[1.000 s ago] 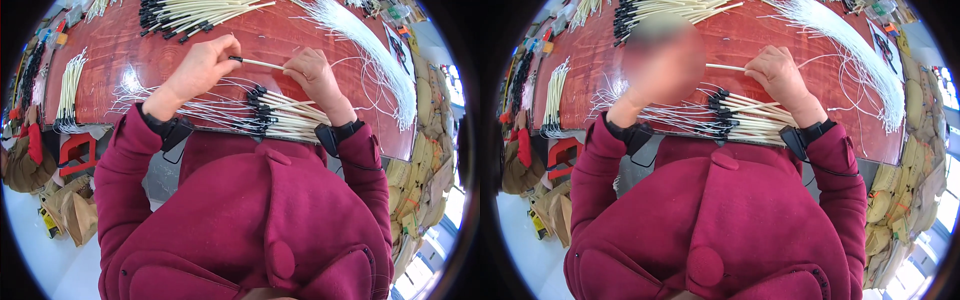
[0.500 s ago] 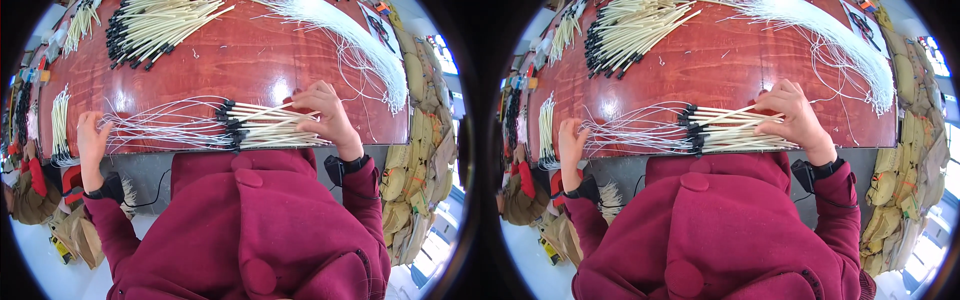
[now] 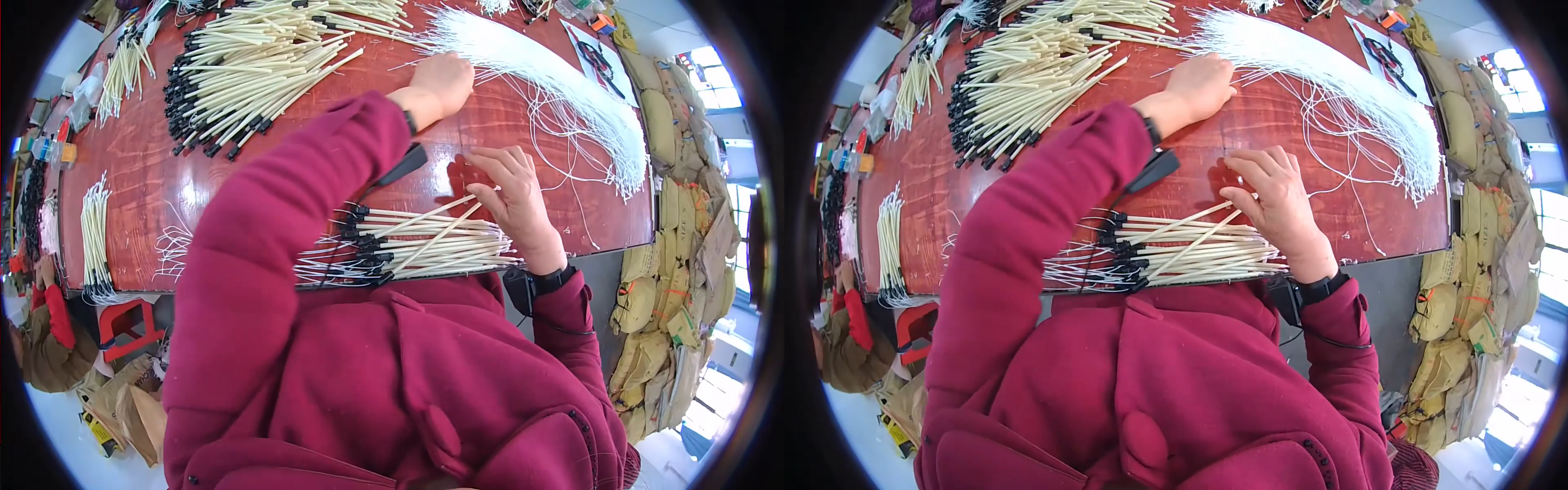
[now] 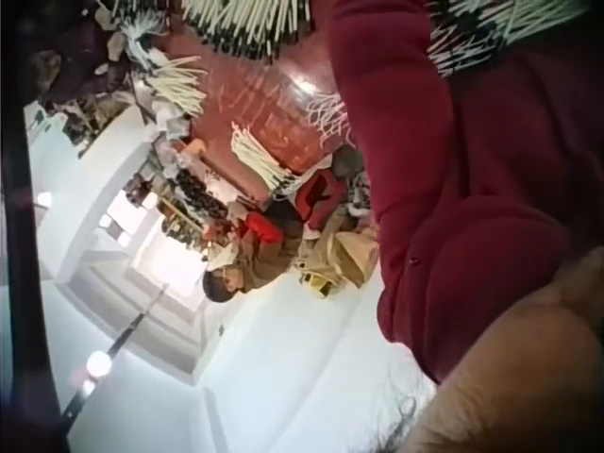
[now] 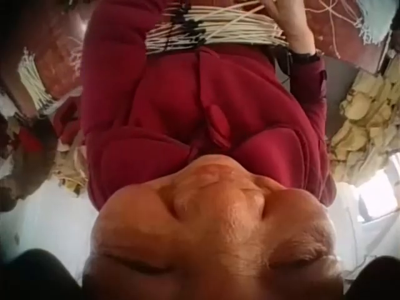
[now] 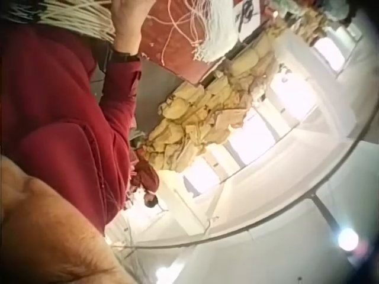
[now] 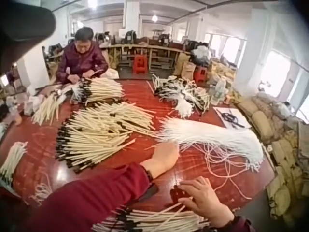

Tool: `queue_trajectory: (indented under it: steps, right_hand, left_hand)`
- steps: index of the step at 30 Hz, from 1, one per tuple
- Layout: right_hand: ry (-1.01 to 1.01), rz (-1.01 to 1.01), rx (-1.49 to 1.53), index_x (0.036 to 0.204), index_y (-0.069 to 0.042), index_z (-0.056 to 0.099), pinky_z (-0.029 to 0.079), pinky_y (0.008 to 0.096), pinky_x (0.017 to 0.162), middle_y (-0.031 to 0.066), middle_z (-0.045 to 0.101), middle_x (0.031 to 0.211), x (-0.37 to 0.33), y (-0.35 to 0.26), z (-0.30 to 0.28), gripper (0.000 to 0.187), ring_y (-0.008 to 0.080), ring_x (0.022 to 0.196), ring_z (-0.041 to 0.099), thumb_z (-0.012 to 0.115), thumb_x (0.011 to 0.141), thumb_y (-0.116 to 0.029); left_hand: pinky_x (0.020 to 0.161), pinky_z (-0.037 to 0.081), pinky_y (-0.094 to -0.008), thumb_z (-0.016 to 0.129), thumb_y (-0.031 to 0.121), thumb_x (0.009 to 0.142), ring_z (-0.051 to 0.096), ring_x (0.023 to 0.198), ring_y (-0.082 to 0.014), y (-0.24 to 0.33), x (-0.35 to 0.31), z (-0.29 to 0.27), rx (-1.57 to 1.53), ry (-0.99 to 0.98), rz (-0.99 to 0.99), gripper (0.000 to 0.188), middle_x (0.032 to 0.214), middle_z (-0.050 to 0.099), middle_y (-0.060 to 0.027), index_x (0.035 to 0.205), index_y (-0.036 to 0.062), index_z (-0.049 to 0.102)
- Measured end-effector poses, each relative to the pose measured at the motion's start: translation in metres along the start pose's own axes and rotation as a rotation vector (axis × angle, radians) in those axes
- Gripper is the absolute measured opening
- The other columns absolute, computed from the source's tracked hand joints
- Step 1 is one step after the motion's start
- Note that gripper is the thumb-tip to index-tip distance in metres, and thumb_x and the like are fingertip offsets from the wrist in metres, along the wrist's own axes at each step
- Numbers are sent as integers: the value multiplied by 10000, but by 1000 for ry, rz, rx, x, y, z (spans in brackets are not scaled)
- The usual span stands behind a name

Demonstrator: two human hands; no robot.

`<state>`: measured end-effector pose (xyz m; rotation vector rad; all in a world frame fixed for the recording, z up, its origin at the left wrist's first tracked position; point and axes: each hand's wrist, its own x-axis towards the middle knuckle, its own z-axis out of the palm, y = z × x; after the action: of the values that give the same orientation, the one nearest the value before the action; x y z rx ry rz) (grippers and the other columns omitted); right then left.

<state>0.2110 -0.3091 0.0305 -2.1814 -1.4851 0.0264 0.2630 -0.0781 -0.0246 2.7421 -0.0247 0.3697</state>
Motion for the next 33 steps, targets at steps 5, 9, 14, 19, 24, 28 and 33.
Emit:
queue_trajectory:
  steps: [5,9,14,19,24,28,33]
  right_hand:
    - [0,61,-16,1204,-24,689,448,420,963,123,687,1218,-11,10,0,386,313,1085,602,741,859,-192]
    - [44,57,-35,1241,-20,676,455,429,979,135,681,1227,-6,16,1,407,336,1099,603,736,874,-185]
    - [145,51,-73,1285,-20,650,445,436,986,121,675,1243,-5,26,8,463,321,1079,592,746,890,-242]
    - [115,101,-129,1413,-41,582,425,437,1066,143,582,1424,6,33,20,542,349,1198,557,716,909,-188]
    - [-14,112,-238,1449,-62,557,386,438,1110,130,480,1539,6,43,34,557,350,1284,489,678,940,-252]
    - [-71,125,-259,1466,-71,543,366,445,1129,125,453,1562,6,47,29,562,353,1310,460,642,963,-302]
    - [-3,129,-240,1482,-74,525,350,451,1142,126,453,1562,13,43,29,571,353,1324,450,615,977,-325]
  left_hand:
    - [749,557,-531,580,178,917,697,896,-427,10,-1,2,-22,-119,-15,211,968,715,-229,926,-16,663]
    - [765,536,-536,501,97,921,656,906,-432,-6,-79,-33,-84,-119,20,136,975,664,-215,957,-14,573]
    - [732,506,-522,542,80,948,622,882,-418,-32,-192,-82,9,-147,78,95,976,597,-191,995,3,511]
    - [714,523,-487,553,66,953,632,877,-389,-41,-237,-111,50,-241,-84,81,956,576,-178,985,17,497]
    - [719,523,-479,554,65,954,630,880,-384,-44,-252,-120,28,-224,-80,90,951,568,-176,985,17,485]
    - [714,483,-495,588,63,965,588,858,-420,-49,-252,-119,-73,-199,-98,117,951,544,-183,990,11,486]
    - [715,478,-496,583,65,969,585,863,-423,-54,-254,-119,-89,-196,-103,116,953,541,-187,988,6,485]
